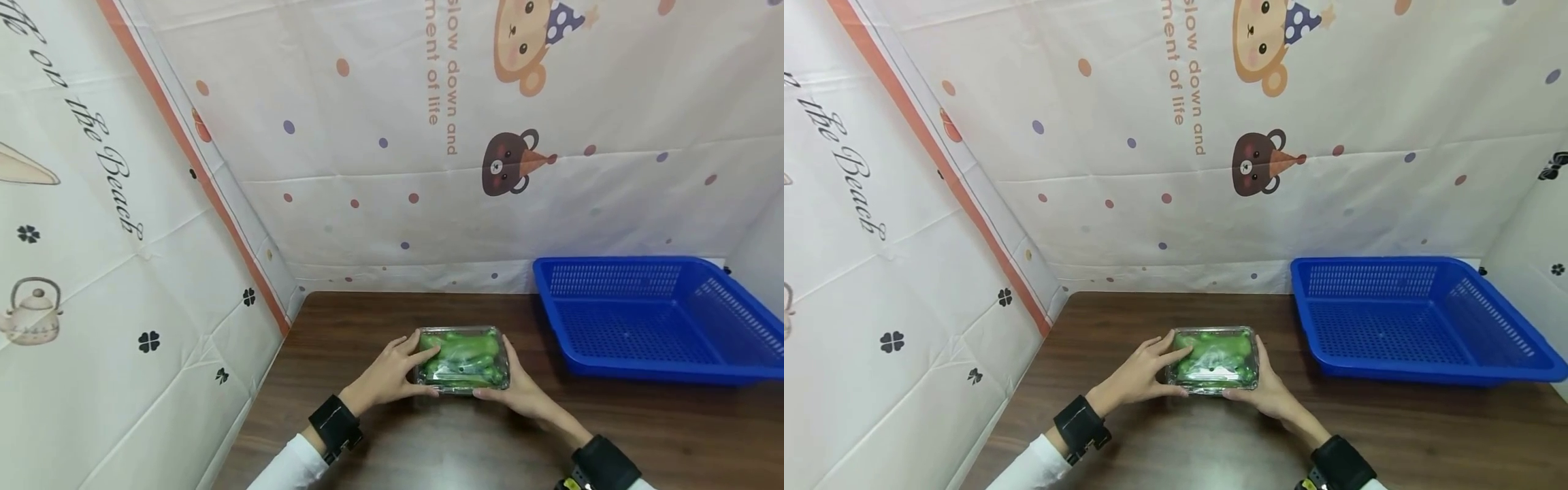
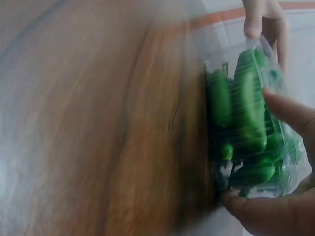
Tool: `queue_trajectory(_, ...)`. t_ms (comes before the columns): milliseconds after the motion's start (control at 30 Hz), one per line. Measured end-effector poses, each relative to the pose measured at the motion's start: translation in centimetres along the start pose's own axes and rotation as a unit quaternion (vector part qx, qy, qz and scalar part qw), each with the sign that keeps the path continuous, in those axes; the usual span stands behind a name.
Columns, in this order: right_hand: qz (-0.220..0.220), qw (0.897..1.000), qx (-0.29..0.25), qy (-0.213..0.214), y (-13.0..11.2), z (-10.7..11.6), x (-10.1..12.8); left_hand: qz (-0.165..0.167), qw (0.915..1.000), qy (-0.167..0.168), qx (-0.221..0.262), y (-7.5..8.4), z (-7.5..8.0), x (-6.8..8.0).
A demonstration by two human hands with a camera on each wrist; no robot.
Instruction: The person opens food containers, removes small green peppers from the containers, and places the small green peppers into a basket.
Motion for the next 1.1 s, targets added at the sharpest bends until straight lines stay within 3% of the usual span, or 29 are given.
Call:
queue_trajectory(167,-0.03,0.999,0.022,-0.007,-0.4,-0.2,0.0,-0.057,0.995,0.073,0.038,-0.7,0.1,1.3)
queue_trajectory(333,-0.044,0.999,0.028,-0.005,-0.6,-0.1,0.0,-0.131,0.9801,0.149,-0.004,-0.8,-0.2,1.8)
queue_trajectory(467,-0.043,0.999,0.025,-0.002,-0.6,-0.3,-0.1,-0.167,0.9616,0.202,-0.081,-0.5,-0.6,1.7)
queue_trajectory(600,-0.038,0.999,0.017,0.011,-0.4,-0.7,0.0,-0.175,0.9416,0.225,-0.18,0.3,-0.8,1.9)
queue_trajectory(733,-0.034,0.999,0.011,0.022,-0.3,-1.0,-0.1,-0.204,0.91,0.254,-0.257,0.4,-1.1,2.1)
queue_trajectory(867,-0.051,0.999,0.007,0.015,-0.7,-1.0,-0.1,-0.243,0.8819,0.289,-0.282,-0.2,-1.5,2.0)
queue_trajectory(933,-0.054,0.998,0.001,0.014,-0.9,-0.9,-0.2,-0.26,0.8728,0.309,-0.274,-0.3,-1.4,1.7)
queue_trajectory(1000,-0.058,0.998,-0.003,0.011,-0.9,-0.9,-0.2,-0.281,0.8575,0.338,-0.268,-0.3,-1.1,1.4)
queue_trajectory(1033,-0.057,0.998,-0.006,0.013,-0.9,-0.8,-0.3,-0.286,0.8532,0.35,-0.26,-0.2,-0.9,1.2)
queue_trajectory(1100,-0.052,0.998,-0.005,0.018,-0.9,-0.8,-0.4,-0.283,0.8546,0.365,-0.237,-0.1,-0.3,0.8)
Point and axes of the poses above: each hand's wrist, its own x-axis away from the middle knuckle, its own z-axis out of the back of the hand, y = z × x, the point moved 1 cm from there along -x, towards the middle knuckle, and after that the axes turned 14 degrees about z, right-handed, at the moved point
